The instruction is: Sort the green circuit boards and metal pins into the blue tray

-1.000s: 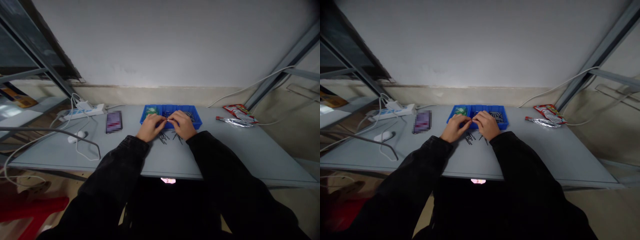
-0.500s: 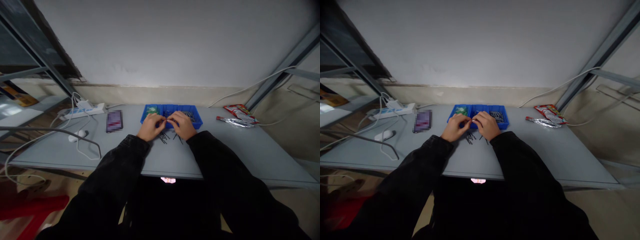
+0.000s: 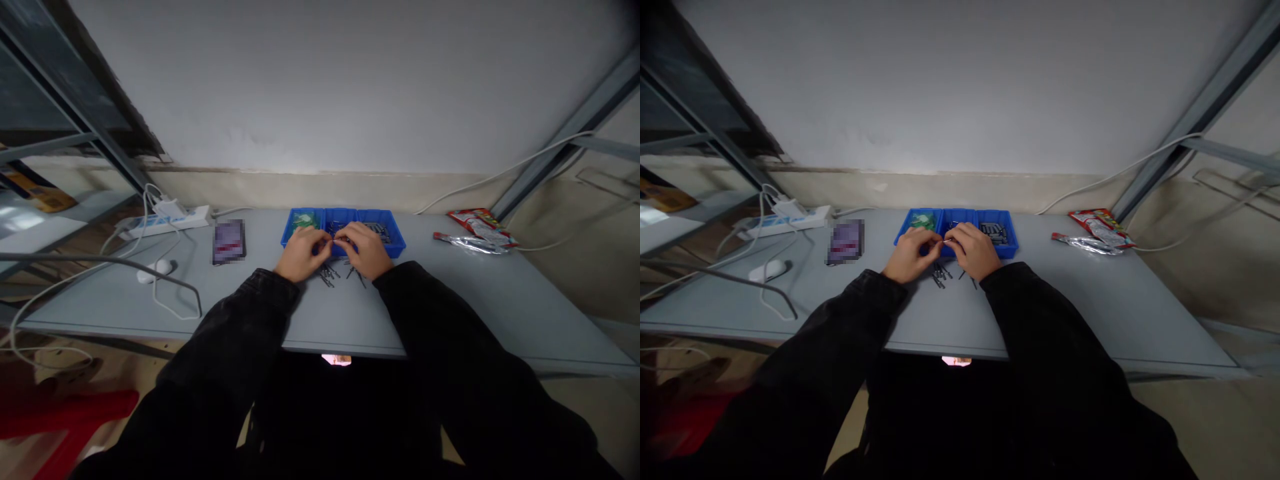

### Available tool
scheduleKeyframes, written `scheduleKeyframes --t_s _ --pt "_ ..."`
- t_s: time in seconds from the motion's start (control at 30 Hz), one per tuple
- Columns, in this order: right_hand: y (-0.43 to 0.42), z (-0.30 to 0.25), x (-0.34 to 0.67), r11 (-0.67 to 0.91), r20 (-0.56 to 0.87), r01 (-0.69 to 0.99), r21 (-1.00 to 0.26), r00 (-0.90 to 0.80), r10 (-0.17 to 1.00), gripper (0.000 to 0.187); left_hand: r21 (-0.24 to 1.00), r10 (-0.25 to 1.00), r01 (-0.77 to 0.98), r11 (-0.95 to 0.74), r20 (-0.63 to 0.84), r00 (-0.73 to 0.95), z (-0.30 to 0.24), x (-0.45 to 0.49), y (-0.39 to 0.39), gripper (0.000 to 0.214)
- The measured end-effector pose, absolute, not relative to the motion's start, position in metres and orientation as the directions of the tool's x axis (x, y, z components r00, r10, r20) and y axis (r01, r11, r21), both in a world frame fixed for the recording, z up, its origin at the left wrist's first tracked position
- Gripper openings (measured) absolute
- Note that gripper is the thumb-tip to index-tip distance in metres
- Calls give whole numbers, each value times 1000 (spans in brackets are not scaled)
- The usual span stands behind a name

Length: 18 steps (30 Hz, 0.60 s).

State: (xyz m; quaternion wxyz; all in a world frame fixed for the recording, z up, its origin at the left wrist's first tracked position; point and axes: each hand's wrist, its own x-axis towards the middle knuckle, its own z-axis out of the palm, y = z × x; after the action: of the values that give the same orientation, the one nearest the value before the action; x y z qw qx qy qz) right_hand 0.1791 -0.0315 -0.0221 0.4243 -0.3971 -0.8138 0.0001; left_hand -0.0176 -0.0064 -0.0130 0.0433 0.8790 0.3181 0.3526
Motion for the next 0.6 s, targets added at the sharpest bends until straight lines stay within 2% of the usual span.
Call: scheduleKeyframes --t_s 0.6 --pt "-31 -21 179 709 722 638 -300 -333 606 13 307 583 514 -801 598 551 -14 -18 -6 15"
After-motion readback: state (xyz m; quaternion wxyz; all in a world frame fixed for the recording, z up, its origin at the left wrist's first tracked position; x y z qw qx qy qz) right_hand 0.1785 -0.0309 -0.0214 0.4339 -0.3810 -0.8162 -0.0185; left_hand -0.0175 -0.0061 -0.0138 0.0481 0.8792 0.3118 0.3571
